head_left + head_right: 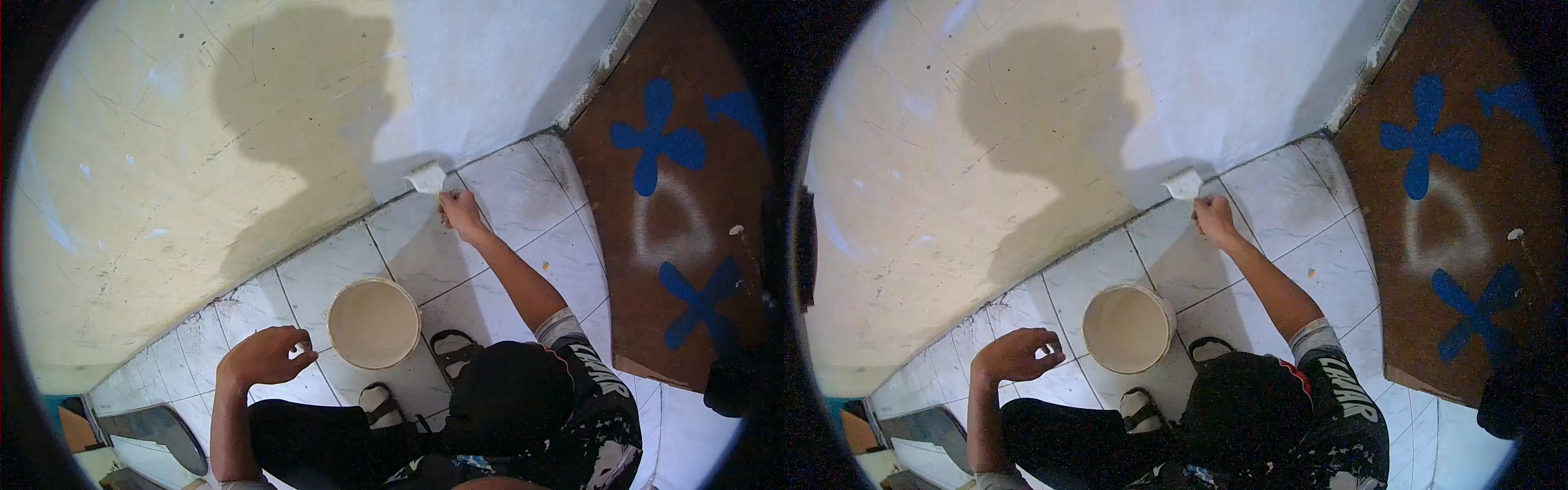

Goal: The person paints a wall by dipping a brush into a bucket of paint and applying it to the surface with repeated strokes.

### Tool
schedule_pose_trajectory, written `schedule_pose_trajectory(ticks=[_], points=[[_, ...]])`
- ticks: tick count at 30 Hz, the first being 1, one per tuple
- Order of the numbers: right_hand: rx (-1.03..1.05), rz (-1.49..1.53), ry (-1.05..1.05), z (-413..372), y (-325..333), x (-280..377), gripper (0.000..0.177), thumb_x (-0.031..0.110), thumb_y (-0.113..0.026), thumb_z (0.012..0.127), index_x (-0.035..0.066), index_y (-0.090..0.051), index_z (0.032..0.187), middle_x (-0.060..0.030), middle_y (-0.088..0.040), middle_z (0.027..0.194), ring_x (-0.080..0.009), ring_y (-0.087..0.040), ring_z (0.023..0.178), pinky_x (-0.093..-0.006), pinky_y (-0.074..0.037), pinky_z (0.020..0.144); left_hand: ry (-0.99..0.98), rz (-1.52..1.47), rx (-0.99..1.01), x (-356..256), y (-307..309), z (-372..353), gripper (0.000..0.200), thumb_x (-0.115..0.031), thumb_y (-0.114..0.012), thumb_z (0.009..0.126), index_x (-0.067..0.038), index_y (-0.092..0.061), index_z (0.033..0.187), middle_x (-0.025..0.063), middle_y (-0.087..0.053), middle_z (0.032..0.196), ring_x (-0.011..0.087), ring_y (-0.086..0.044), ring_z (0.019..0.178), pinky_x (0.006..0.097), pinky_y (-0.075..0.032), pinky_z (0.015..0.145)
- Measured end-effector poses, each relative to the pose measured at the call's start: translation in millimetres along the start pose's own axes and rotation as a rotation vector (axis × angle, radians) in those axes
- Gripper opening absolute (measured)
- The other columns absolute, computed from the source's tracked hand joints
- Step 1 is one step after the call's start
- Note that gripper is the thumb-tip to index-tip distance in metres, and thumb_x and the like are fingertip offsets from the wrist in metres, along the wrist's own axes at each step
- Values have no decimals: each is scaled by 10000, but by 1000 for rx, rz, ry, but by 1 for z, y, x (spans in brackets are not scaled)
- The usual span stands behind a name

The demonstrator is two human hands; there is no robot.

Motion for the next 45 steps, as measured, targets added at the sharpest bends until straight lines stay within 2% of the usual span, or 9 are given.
schedule_pose_trajectory(ticks=[9,12,17,23,29,32,38,41,45], points=[[14,188,227,-67,-9,104,198,209,-561,977,44,-553,868,-30,-558,708,-69,-425,464,-232,-301,395,17,6,14,0,1,-2,323,-332,-609,961,-33,-680,1061,185,-704,1049,316,-680,1000,426,-533,891],[2,219,265,-52,-11,96,257,234,-574,982,43,-552,812,-27,-552,636,-86,-464,451,-273,-366,397,19,8,-3,4,0,-3,326,-336,-608,961,-33,-681,1055,186,-702,1045,317,-678,994,426,-531,886],[-31,-23,288,-9,-12,20,275,243,-567,986,40,-546,801,-21,-516,610,-79,-431,438,-262,-330,375,6,-8,-18,2,0,-6,324,-358,-597,959,-51,-676,1025,173,-697,1017,341,-656,979,417,-512,851],[-84,-16,-28,-9,-14,-13,265,222,-576,961,23,-540,788,-38,-535,631,-97,-450,441,-282,-330,359,4,7,-18,4,-3,-7,304,-313,-616,960,-37,-683,1067,189,-699,1041,319,-678,1007,425,-535,877],[-90,23,28,-32,-20,55,282,179,-564,927,1,-549,709,-44,-531,584,-117,-462,433,-303,-343,372,29,31,-27,-2,0,-15,307,-319,-615,961,-41,-681,1072,185,-701,1040,319,-678,997,420,-539,867],[41,105,42,-47,-25,103,220,178,-539,980,17,-540,829,-34,-544,674,-86,-446,487,-259,-319,396,13,29,-29,-1,-2,-14,305,-324,-613,962,-45,-682,1063,182,-702,1033,320,-678,989,423,-539,862],[50,212,234,-102,-28,173,211,203,-548,998,48,-537,856,-17,-540,680,-66,-429,486,-243,-297,405,15,27,-39,-1,-1,-14,303,-328,-617,961,-49,-684,1056,184,-699,1025,320,-678,985,427,-538,857],[63,332,363,-90,-32,167,221,224,-567,992,55,-539,852,-9,-531,667,-60,-419,473,-241,-284,399,6,30,-36,0,-1,-13,308,-330,-619,961,-45,-682,1060,184,-699,1027,320,-678,986,426,-538,859],[64,266,273,-29,-30,81,226,229,-570,987,48,-542,855,-12,-536,653,-71,-436,460,-254,-312,390,-12,13,-58,-1,-1,-14,311,-331,-617,962,-43,-683,1057,185,-699,1033,321,-678,988,425,-538,864]])
Point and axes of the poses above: each hand's wrist, its own z-axis towards the middle knuckle, its own y-axis out of the back of the hand, x = y × z, the point moved 7 cm from there along z, towards the middle knuckle
